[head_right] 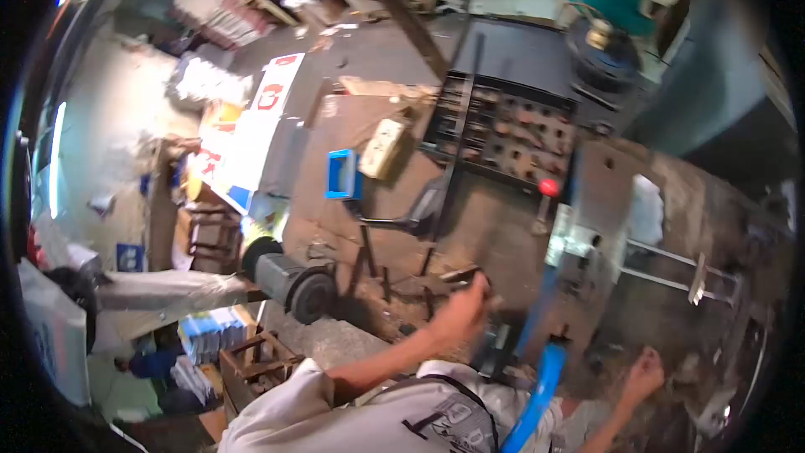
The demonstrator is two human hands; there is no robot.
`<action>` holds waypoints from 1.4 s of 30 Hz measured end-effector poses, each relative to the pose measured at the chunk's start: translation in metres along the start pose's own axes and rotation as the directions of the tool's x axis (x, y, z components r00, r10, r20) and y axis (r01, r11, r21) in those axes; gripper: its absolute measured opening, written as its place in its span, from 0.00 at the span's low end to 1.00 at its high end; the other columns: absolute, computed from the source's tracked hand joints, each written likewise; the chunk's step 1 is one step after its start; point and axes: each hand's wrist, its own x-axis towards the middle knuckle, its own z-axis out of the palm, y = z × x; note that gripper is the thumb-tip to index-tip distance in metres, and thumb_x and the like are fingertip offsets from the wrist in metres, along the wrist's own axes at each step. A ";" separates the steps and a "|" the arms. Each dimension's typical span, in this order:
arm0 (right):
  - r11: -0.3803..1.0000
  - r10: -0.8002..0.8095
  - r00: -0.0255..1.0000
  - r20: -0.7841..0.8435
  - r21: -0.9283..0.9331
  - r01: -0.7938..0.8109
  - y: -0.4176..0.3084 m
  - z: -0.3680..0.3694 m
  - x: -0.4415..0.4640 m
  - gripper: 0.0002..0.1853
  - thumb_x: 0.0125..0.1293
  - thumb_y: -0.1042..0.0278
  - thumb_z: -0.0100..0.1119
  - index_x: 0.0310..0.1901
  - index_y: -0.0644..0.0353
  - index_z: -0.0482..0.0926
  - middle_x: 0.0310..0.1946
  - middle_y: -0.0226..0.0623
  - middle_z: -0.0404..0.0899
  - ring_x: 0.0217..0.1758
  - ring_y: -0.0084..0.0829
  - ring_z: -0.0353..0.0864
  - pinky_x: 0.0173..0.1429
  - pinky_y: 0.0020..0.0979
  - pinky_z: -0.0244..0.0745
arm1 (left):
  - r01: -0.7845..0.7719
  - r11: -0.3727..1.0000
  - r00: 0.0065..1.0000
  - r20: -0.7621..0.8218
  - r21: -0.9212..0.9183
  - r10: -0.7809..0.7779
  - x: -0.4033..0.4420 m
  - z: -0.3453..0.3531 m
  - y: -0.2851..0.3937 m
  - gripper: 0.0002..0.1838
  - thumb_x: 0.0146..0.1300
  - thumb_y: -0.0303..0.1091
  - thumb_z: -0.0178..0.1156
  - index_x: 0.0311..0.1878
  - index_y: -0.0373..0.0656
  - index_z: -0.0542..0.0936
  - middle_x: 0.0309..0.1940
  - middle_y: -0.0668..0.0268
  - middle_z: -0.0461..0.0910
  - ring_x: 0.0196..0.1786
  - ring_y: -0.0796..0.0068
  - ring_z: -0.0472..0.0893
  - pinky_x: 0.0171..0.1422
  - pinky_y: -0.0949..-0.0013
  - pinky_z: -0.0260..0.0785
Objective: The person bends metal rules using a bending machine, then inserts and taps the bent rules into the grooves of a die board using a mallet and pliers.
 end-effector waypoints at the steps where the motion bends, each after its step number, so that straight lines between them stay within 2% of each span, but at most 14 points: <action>1: 1.000 -0.009 0.998 -0.064 0.008 0.010 0.012 -0.008 -0.017 0.13 0.69 0.67 0.64 0.46 0.69 0.86 0.34 0.53 0.88 0.35 0.38 0.88 0.43 0.37 0.80 | 0.088 0.992 0.992 0.099 -0.095 -0.078 0.014 -0.016 0.022 0.22 0.68 0.28 0.60 0.59 0.34 0.61 0.32 0.40 0.79 0.37 0.34 0.81 0.34 0.42 0.69; 3: 0.998 -0.065 0.994 -0.092 0.003 0.066 -0.041 -0.033 -0.027 0.13 0.65 0.67 0.65 0.45 0.69 0.86 0.35 0.53 0.87 0.37 0.40 0.89 0.45 0.36 0.79 | -0.331 0.941 0.931 -0.183 -0.064 0.315 0.046 -0.042 0.057 0.16 0.68 0.24 0.60 0.58 0.38 0.73 0.35 0.49 0.81 0.33 0.49 0.83 0.33 0.54 0.71; 5: 0.998 0.049 0.999 0.018 0.023 -0.050 -0.060 -0.034 -0.017 0.15 0.64 0.65 0.67 0.45 0.70 0.84 0.32 0.55 0.84 0.35 0.45 0.87 0.44 0.35 0.78 | -0.396 0.912 0.900 -0.245 -0.111 0.361 0.084 -0.059 0.100 0.12 0.65 0.23 0.65 0.51 0.40 0.84 0.34 0.58 0.82 0.34 0.65 0.81 0.39 0.64 0.72; 8: 0.995 0.100 0.993 -0.063 -0.015 -0.101 -0.064 -0.040 -0.013 0.24 0.65 0.62 0.69 0.59 0.65 0.78 0.48 0.52 0.83 0.45 0.49 0.84 0.49 0.43 0.79 | -0.557 0.825 0.828 -0.140 -0.098 0.542 0.128 -0.035 0.124 0.13 0.64 0.20 0.64 0.52 0.38 0.85 0.38 0.59 0.83 0.36 0.63 0.81 0.45 0.66 0.73; 15: 0.991 0.052 0.998 -0.025 0.121 -0.048 -0.125 -0.083 -0.025 0.17 0.66 0.66 0.68 0.54 0.64 0.81 0.46 0.45 0.82 0.49 0.43 0.83 0.53 0.41 0.77 | -0.566 0.802 0.824 -0.108 -0.191 0.556 0.165 0.001 0.128 0.11 0.63 0.15 0.63 0.48 0.34 0.83 0.40 0.57 0.83 0.40 0.63 0.84 0.50 0.66 0.75; 17: 0.989 0.015 0.999 -0.032 0.149 -0.010 -0.147 -0.091 -0.027 0.16 0.66 0.67 0.68 0.53 0.64 0.81 0.45 0.44 0.82 0.49 0.42 0.83 0.53 0.40 0.77 | -0.640 0.754 0.765 -0.034 -0.147 0.643 0.168 -0.001 0.135 0.12 0.60 0.15 0.63 0.47 0.35 0.82 0.41 0.57 0.83 0.42 0.60 0.85 0.51 0.62 0.77; 19: 0.985 -0.018 0.999 -0.035 0.173 0.024 -0.171 -0.101 -0.031 0.15 0.66 0.67 0.68 0.52 0.64 0.82 0.44 0.44 0.82 0.48 0.42 0.84 0.53 0.40 0.77 | -0.867 0.475 0.494 0.363 0.149 0.790 0.176 -0.017 0.151 0.15 0.57 0.16 0.64 0.48 0.35 0.82 0.41 0.56 0.83 0.44 0.56 0.85 0.50 0.58 0.78; 23: 0.953 -0.143 0.989 -0.031 0.264 0.146 -0.212 -0.102 -0.033 0.15 0.64 0.69 0.68 0.50 0.64 0.82 0.44 0.44 0.83 0.46 0.42 0.85 0.51 0.38 0.79 | -0.840 0.509 0.401 0.415 -0.190 0.817 0.207 -0.024 0.159 0.13 0.54 0.18 0.67 0.44 0.38 0.88 0.40 0.57 0.87 0.44 0.55 0.84 0.49 0.60 0.78; 24: 0.935 -0.195 0.980 -0.022 0.299 0.193 -0.221 -0.098 -0.032 0.14 0.64 0.70 0.68 0.50 0.64 0.82 0.44 0.45 0.83 0.45 0.43 0.85 0.51 0.38 0.79 | -0.715 0.658 0.528 0.434 -0.237 0.730 0.207 -0.023 0.164 0.11 0.55 0.21 0.69 0.42 0.41 0.90 0.38 0.59 0.89 0.44 0.60 0.85 0.49 0.62 0.78; 36: 0.870 -0.334 0.939 0.085 0.411 0.273 -0.279 -0.101 -0.045 0.14 0.63 0.71 0.67 0.50 0.64 0.82 0.47 0.47 0.82 0.48 0.50 0.84 0.52 0.42 0.79 | -0.677 0.701 0.614 0.352 -0.226 0.707 0.200 -0.006 0.131 0.10 0.67 0.34 0.65 0.49 0.45 0.90 0.39 0.59 0.89 0.42 0.64 0.83 0.51 0.63 0.77; 38: 0.878 -0.321 0.945 0.065 0.393 0.271 -0.274 -0.113 -0.051 0.14 0.63 0.72 0.68 0.50 0.63 0.82 0.46 0.46 0.83 0.48 0.49 0.84 0.53 0.41 0.79 | -0.432 0.829 0.842 0.169 -0.356 0.511 0.201 -0.022 0.129 0.11 0.70 0.34 0.62 0.49 0.43 0.90 0.39 0.54 0.88 0.45 0.61 0.83 0.50 0.59 0.76; 39: 0.889 -0.298 0.953 0.051 0.378 0.257 -0.269 -0.118 -0.055 0.15 0.63 0.72 0.68 0.50 0.63 0.82 0.45 0.46 0.83 0.47 0.48 0.84 0.53 0.41 0.78 | -0.438 0.887 0.897 -0.001 -0.142 0.443 0.196 -0.042 0.136 0.11 0.71 0.33 0.62 0.47 0.39 0.88 0.38 0.49 0.86 0.43 0.56 0.83 0.46 0.56 0.74; 41: 0.892 -0.247 0.967 0.063 0.405 0.201 -0.255 -0.123 -0.058 0.15 0.62 0.72 0.69 0.51 0.63 0.82 0.44 0.45 0.83 0.45 0.45 0.84 0.52 0.40 0.78 | -0.539 0.725 0.660 -0.321 0.428 0.680 0.207 -0.044 0.100 0.09 0.69 0.32 0.63 0.39 0.36 0.85 0.35 0.49 0.84 0.34 0.52 0.81 0.39 0.55 0.72; 42: 0.908 -0.217 0.972 0.088 0.383 0.169 -0.248 -0.122 -0.060 0.15 0.62 0.73 0.69 0.51 0.63 0.82 0.44 0.45 0.83 0.45 0.44 0.84 0.52 0.39 0.78 | -0.456 0.853 0.810 -0.277 0.254 0.516 0.204 -0.034 0.087 0.07 0.68 0.31 0.63 0.36 0.36 0.82 0.32 0.51 0.83 0.30 0.52 0.80 0.37 0.57 0.71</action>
